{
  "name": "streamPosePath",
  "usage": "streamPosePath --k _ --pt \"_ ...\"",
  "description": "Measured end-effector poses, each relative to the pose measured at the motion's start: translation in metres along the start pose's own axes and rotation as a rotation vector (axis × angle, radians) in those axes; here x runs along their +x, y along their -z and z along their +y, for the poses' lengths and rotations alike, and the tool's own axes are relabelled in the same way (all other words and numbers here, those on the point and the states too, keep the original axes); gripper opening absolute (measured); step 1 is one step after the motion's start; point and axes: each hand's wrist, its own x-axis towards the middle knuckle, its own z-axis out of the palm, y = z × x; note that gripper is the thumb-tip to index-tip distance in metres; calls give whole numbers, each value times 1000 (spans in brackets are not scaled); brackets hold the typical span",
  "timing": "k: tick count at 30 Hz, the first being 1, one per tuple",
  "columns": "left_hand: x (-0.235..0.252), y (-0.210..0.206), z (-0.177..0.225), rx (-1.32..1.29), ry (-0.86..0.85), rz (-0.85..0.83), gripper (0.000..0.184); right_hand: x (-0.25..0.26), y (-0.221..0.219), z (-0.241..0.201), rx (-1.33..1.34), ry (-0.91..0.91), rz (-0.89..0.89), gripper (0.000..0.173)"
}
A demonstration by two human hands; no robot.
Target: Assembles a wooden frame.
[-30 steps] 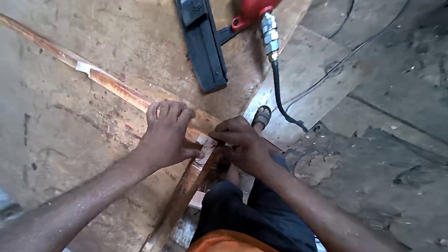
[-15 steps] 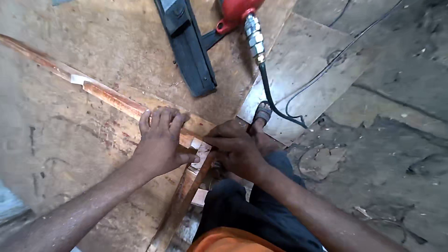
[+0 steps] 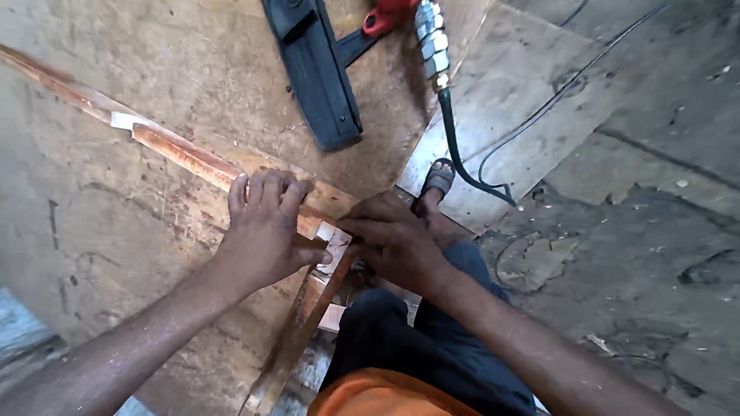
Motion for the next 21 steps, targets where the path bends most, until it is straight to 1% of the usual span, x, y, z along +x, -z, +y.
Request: streamPosePath --k 3,4,6,12,16,21 --pt "0 0 0 -17 17 -11 108 0 1 0 -20 -14 -16 37" --pt "-1 -1 0 -17 17 -10 108 1 2 0 -24 -22 -23 37" --pt "-1 -2 0 -26 18 -4 107 1 1 0 -14 -37 -31 31" --pt "0 1 3 -40 31 -18 106 2 0 1 64 -36 35 17" --pt "-1 -1 3 -34 19 -13 105 1 -1 0 66 -37 54 23" --pt "0 -3 2 -25 27 -10 107 2 -3 -1 67 -55 48 22"
